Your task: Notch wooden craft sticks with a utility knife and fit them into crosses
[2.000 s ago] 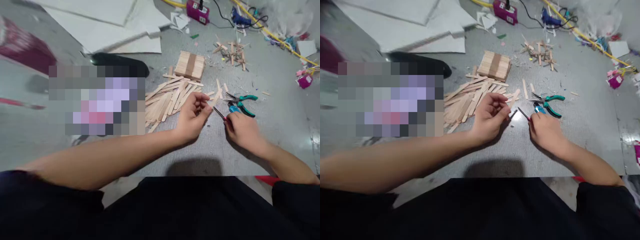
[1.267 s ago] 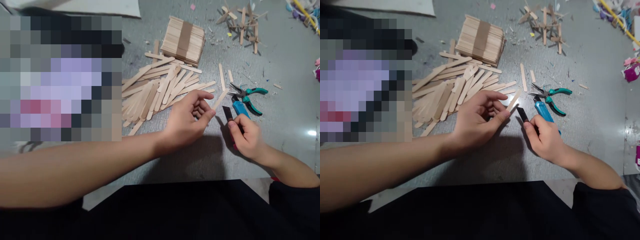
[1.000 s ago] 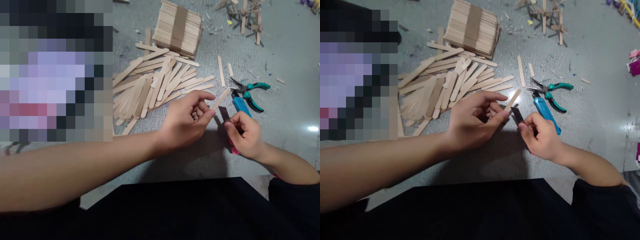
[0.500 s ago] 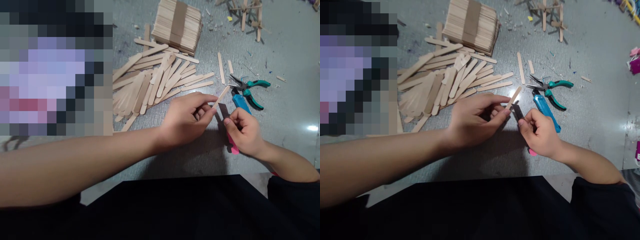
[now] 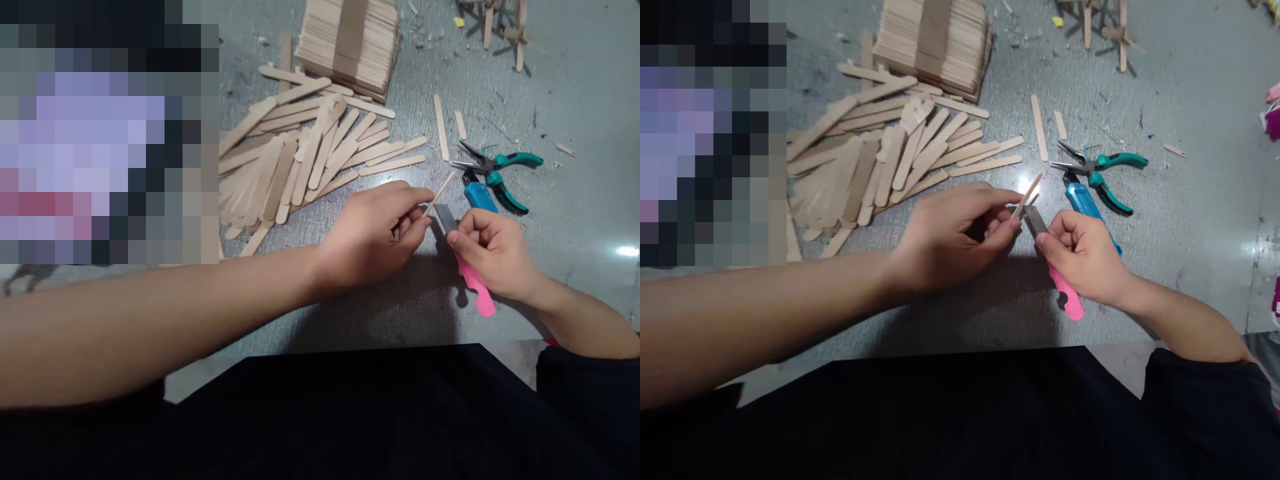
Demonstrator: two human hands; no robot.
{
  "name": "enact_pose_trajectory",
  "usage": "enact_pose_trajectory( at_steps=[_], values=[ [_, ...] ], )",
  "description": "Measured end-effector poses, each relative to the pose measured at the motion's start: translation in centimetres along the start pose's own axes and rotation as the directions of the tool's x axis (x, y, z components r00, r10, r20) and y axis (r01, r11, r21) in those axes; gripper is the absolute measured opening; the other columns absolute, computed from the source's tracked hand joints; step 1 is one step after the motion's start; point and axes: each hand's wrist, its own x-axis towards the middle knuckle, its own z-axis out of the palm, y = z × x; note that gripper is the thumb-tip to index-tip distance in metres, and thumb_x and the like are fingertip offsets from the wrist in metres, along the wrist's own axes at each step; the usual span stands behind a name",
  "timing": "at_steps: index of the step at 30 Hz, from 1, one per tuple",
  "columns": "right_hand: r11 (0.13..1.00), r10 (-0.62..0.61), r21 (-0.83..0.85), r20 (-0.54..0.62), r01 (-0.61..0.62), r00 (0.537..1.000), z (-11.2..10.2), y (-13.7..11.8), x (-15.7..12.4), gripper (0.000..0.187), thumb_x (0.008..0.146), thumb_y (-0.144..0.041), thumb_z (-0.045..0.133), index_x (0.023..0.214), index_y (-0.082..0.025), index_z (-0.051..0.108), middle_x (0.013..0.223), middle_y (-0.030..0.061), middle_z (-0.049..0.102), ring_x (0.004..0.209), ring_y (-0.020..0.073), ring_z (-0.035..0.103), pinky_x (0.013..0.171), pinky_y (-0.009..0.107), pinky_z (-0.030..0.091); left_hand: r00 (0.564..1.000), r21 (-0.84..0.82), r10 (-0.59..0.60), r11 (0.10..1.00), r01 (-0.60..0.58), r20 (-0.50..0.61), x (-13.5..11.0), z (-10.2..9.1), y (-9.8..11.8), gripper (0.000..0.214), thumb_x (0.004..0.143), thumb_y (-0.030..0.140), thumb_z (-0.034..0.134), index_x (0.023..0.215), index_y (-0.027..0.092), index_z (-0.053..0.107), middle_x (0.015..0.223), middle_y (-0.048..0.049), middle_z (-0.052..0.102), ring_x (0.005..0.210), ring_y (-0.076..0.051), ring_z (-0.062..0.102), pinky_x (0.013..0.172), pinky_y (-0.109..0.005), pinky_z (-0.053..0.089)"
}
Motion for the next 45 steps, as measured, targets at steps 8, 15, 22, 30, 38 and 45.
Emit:
enact_pose_trajectory(
  at_steps=[8,15,22,30,38,45],
  values=[
    [0.998,0.055,0.027,0.083,-0.058,0.995,-0.5,0.1,0.4,0.037,0.095,-0.042,0.083,0.078,-0.028,0.053,0.051,-0.0062,0.062,0.038,0.0114,0.05,0.037,0.024,0.031,0.999,-0.01,0.04,0.999,-0.04,0.018,-0.1,0.2,-0.4,0.025,0.1,0.023,0.07,0.121,0.022,0.083,0.088,-0.0031,0.077,0.08,-0.02,0.071,0.084,-0.034,0.059],
    [1.0,0.013,-0.002,0.096,-0.013,0.995,-0.7,0.5,0.6,0.042,0.098,-0.047,0.084,0.078,-0.028,0.052,0.052,-0.0083,0.056,0.04,0.0098,0.044,0.039,0.025,0.029,0.999,-0.071,-0.007,0.997,0.009,0.035,0.2,0.0,-0.1,0.023,0.096,0.024,0.074,0.117,0.026,0.084,0.088,-0.0028,0.077,0.081,-0.021,0.072,0.084,-0.036,0.059],
    [0.858,-0.433,-0.341,-0.082,0.383,0.897,-0.3,2.5,-0.7,0.032,0.113,-0.049,0.069,0.09,-0.029,0.059,0.064,-0.0039,0.062,0.055,0.0158,0.056,0.055,0.034,0.044,0.997,-0.486,-0.057,0.873,0.03,-0.041,0.0,-0.1,0.0,0.037,0.105,0.031,0.076,0.142,0.024,0.077,0.1,-0.005,0.08,0.079,-0.017,0.071,0.072,-0.032,0.06],
    [0.663,-0.573,-0.495,0.147,0.561,0.806,-2.0,2.8,-1.4,0.02,0.113,-0.034,0.067,0.095,-0.028,0.074,0.087,0.005,0.083,0.074,0.0217,0.077,0.068,0.038,0.061,0.979,-0.544,0.199,0.826,-0.147,0.038,-0.1,-1.5,0.7,0.003,0.103,0.028,0.081,0.102,0.028,0.083,0.085,-0.0052,0.084,0.072,-0.02,0.077,0.069,-0.034,0.062],
    [0.627,-0.678,-0.438,0.101,0.644,0.728,-2.1,4.8,-0.1,0.026,0.116,-0.046,0.059,0.1,-0.03,0.071,0.086,0.0065,0.083,0.073,0.0226,0.078,0.065,0.039,0.064,0.986,-0.484,0.12,0.874,-0.048,0.118,-0.1,-1.8,1.3,0.009,0.095,0.036,0.079,0.09,0.032,0.085,0.073,-0.006,0.076,0.07,-0.023,0.074,0.066,-0.037,0.06],
    [0.571,-0.788,-0.329,0.035,0.752,0.614,-1.5,5.1,0.7,0.009,0.117,-0.037,0.06,0.114,-0.033,0.068,0.09,0.0022,0.081,0.075,0.0202,0.08,0.064,0.034,0.062,0.967,-0.455,0.254,0.86,-0.232,-0.012,0.1,-1.8,1.5,0.008,0.093,0.025,0.078,0.094,0.032,0.082,0.067,-0.0013,0.071,0.059,-0.019,0.066,0.063,-0.035,0.06]
  ],
)
